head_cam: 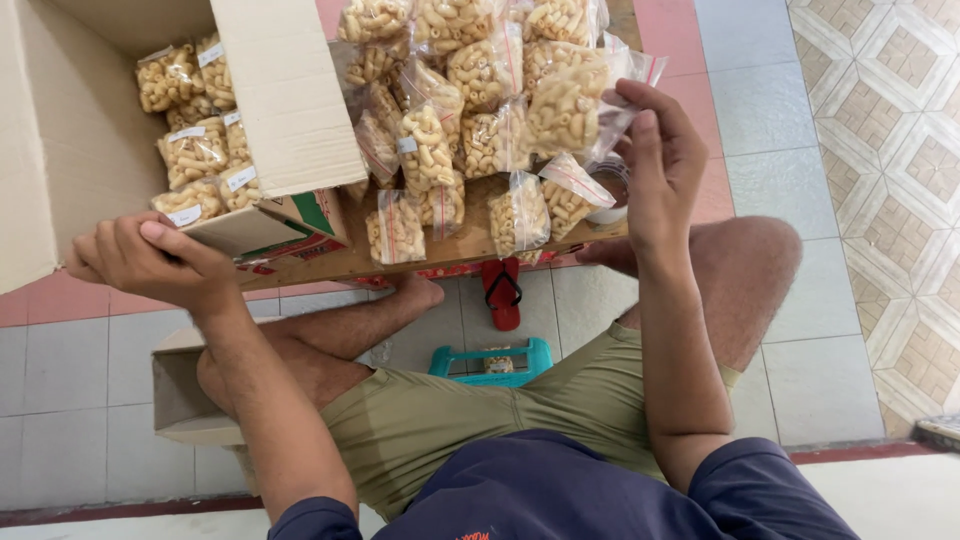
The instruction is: The person is manually packing small plastic bags of snacks into a cardboard box, ensuring they are neatly arranged.
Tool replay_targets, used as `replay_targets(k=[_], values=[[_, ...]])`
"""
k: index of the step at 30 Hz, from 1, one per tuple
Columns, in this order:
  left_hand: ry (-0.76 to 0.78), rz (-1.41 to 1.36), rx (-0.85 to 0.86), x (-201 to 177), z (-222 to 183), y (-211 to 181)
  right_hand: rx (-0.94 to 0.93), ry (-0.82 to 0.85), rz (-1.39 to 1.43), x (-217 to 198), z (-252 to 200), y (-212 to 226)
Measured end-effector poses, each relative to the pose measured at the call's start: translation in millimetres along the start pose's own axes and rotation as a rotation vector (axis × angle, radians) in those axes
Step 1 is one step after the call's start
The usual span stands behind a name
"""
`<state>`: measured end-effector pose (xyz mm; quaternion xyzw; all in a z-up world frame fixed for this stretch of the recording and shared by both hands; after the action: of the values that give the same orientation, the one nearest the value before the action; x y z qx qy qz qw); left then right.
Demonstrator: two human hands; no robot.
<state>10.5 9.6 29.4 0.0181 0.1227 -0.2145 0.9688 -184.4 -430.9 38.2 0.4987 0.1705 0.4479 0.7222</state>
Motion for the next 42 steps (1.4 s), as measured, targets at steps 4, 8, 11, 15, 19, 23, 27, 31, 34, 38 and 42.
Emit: replay_targets(k=[4,8,11,15,19,23,27,31,34,38,42], values=[[0.088,-0.052,-0.022,-25,25,-34,0.156,0.073,0.324,10,-9,0],[0.107,-0.330,-0.068,-36,31,-126,0.276,0.118,0.351,27,-18,15],[0.551,-0.762,-0.070,-44,33,-206,0.330,0.238,0.435,42,-28,23],[0.658,-0.900,-0.137,-25,12,-236,0.371,0.314,0.569,48,-36,35],[0.626,-1.034,-0.558,-14,-3,-237,0.094,0.166,0.393,32,-36,22],[0.719,-1.341,-0.745,-10,-13,-245,-0.014,0.194,0.059,36,-30,11],[0.702,-1.420,-0.696,-4,-26,-251,0.067,0.236,0.225,34,-33,-23],[0.745,-1.387,-0.669,-14,-15,-258,0.104,0.165,0.218,35,-33,-27],[0.657,-1.425,-0.705,-19,-10,-261,0.123,0.143,0.218,41,-32,-17],[0.593,-1.432,-0.771,-15,-20,-261,0.113,0.179,0.216,45,-34,-17],[0.533,-1.433,-0.844,-16,-27,-257,0.132,0.204,0.206,44,-41,-26]])
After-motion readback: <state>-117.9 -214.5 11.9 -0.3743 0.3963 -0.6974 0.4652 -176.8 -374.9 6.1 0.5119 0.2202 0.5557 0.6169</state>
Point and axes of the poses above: each hand's wrist, its own z-axis towards the middle knuckle, its own x-axis out of the palm, y = z × x, the point moved 3 cm from there along z, towards the middle knuckle, and after that the axes turned 9 degrees about z, right-handed, at the moved point
